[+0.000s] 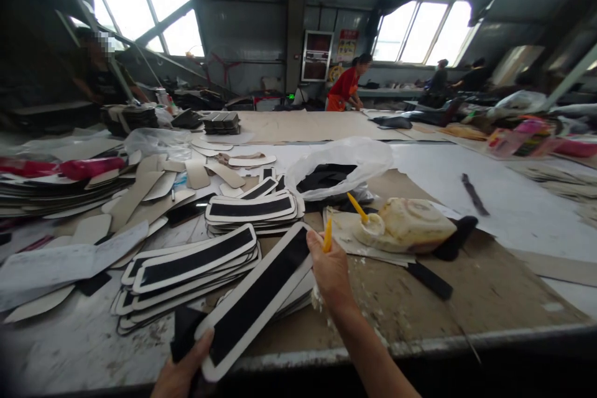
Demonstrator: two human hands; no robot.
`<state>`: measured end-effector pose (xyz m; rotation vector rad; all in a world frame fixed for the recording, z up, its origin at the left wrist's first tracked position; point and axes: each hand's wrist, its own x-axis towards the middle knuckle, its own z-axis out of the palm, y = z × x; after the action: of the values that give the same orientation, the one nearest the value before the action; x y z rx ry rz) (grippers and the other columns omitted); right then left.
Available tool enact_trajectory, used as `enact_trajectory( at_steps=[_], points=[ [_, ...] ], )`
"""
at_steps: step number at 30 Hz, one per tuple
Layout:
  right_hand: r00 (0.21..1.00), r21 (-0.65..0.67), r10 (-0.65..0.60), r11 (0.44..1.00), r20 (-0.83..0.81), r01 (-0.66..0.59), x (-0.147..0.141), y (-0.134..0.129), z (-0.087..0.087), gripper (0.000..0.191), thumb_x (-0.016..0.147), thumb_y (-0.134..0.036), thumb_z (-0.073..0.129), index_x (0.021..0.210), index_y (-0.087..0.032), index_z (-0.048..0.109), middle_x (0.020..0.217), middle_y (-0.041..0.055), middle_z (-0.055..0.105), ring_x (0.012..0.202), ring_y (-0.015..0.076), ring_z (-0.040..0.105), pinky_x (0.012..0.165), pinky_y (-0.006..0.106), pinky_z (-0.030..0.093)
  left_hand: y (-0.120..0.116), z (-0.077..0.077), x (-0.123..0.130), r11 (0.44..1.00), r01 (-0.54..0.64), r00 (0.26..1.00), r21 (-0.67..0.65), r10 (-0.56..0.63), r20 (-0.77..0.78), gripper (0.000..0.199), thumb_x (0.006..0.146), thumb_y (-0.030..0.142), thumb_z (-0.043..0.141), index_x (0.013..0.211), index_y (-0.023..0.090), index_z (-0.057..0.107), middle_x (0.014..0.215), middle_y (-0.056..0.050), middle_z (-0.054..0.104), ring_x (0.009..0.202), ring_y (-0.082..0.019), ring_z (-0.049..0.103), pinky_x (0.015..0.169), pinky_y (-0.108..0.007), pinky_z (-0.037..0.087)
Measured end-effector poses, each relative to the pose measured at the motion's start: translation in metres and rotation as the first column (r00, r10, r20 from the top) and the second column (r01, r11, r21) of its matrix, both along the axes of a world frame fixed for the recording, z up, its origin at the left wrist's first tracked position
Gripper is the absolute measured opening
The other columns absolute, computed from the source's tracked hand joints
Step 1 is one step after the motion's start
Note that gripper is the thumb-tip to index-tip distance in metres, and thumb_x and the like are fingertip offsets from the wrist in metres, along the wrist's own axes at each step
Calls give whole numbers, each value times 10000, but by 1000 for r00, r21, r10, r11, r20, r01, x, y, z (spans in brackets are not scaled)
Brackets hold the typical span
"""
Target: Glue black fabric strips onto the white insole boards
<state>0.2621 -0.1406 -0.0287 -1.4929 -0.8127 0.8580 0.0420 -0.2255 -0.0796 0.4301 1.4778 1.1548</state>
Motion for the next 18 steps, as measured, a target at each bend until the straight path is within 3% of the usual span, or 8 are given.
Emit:
enact_trajectory(
  at_steps=[3,8,11,14,18],
  points=[
    [995,10,-50,999,82,50,5,0,-12,303,712,-500,600,733,-202,548,500,-69,402,407,79,357,378,207,330,2,-3,-2,999,51,996,15,-52,69,460,538,494,750,444,164,445,305,63,337,278,-44,284,306,-185,203],
    [997,-154,-54,986,57,63,13,-1,-25,365,657,-519,646,796,-190,570,504,-69,418,402,81,392,374,207,359,-2,-4,-1,999,46,996,-3,-46,72,409,536,409,757,468,159,441,334,63,342,307,-34,269,334,-180,186],
    [998,-226,63,973,31,-54,21,0,-25,351,662,-519,639,734,-191,537,501,-69,423,411,78,416,364,186,328,-3,-1,1,999,43,996,-10,-42,84,405,563,389,734,464,169,409,361,66,335,330,-36,274,347,-184,196],
    [971,-278,235,931,-46,-238,32,0,-21,324,691,-490,618,695,-189,498,486,-77,407,402,64,397,339,157,245,-1,3,-2,999,44,996,-28,-42,75,424,565,381,737,444,172,388,357,70,323,326,-35,275,349,-181,200],
    [928,-313,361,874,-94,-372,45,-2,-13,321,694,-454,636,670,-172,485,492,-77,410,390,40,370,342,138,211,8,11,-10,998,-10,1000,-54,10,1,423,518,362,757,419,165,396,336,61,338,310,-43,295,335,-173,197]
  ],
)
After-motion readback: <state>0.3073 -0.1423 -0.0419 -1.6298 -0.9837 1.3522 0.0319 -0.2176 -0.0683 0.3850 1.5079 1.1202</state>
